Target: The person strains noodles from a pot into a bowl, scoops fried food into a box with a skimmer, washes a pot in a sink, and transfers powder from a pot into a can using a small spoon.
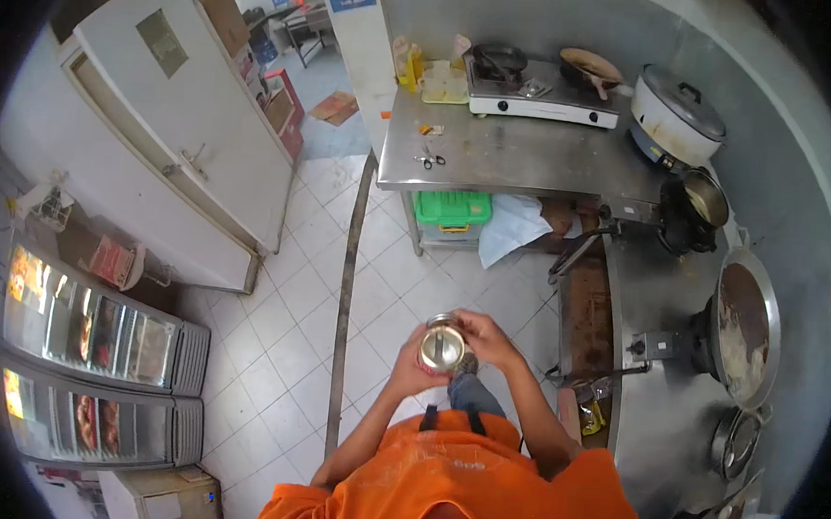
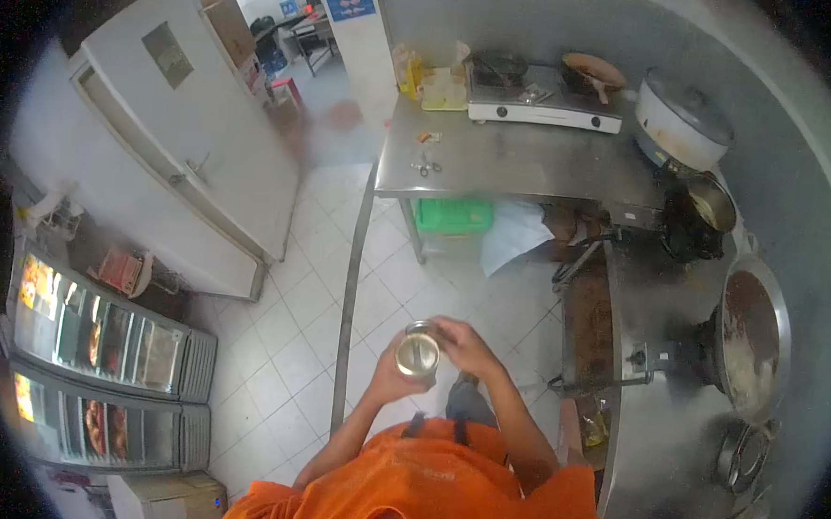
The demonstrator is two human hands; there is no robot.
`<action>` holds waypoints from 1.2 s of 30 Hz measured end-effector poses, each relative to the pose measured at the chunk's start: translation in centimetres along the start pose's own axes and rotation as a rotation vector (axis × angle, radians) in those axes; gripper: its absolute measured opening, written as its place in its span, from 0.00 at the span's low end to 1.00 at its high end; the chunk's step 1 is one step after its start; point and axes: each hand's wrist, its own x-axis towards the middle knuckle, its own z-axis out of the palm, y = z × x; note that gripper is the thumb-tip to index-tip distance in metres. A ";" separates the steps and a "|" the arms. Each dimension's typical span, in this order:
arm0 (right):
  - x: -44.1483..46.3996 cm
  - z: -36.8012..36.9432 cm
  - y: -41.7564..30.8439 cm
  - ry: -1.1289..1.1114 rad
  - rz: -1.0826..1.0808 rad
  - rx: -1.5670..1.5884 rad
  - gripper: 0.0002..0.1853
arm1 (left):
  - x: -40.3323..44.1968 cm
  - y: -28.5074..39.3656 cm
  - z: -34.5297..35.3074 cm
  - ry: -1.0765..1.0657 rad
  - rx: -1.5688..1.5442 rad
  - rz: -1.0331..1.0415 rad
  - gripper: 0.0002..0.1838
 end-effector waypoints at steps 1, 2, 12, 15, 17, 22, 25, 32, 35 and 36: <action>2.8 -1.7 -0.7 0.048 -0.034 0.039 0.17 | 3.4 -0.1 -0.6 -0.010 0.057 0.042 0.43; 5.3 -3.2 -1.3 0.096 -0.058 0.079 0.16 | 6.1 -0.1 -0.6 0.089 0.028 -0.008 0.41; 25.8 -11.7 -16.1 0.135 -0.664 -0.833 0.20 | 34.3 -3.9 -6.7 0.294 -0.111 -0.029 0.35; 33.0 -14.2 -16.0 0.230 -0.610 -0.829 0.20 | 42.4 -6.6 -8.6 0.271 -0.119 -0.022 0.32; 38.1 -16.6 -16.4 0.286 -0.583 -0.853 0.20 | 48.2 -9.0 -10.0 0.236 -0.079 0.015 0.31; 54.4 -23.0 -19.7 0.548 -0.560 -0.902 0.22 | 66.3 -12.4 -14.9 0.247 -0.042 0.020 0.28; 68.9 -28.1 -22.7 0.572 -0.380 -0.604 0.24 | 81.0 -14.5 -18.7 0.369 0.068 0.059 0.28; 93.2 -39.5 -25.2 0.681 -0.719 -0.638 0.26 | 102.9 -27.2 -23.6 0.406 0.112 0.197 0.46; 100.4 -41.9 -23.0 0.758 -0.672 -0.550 0.25 | 97.3 -21.7 -26.3 0.423 0.139 0.179 0.49; 103.1 -43.1 -21.1 0.789 -0.668 -0.548 0.23 | 94.7 -21.2 -26.7 0.403 0.107 0.155 0.50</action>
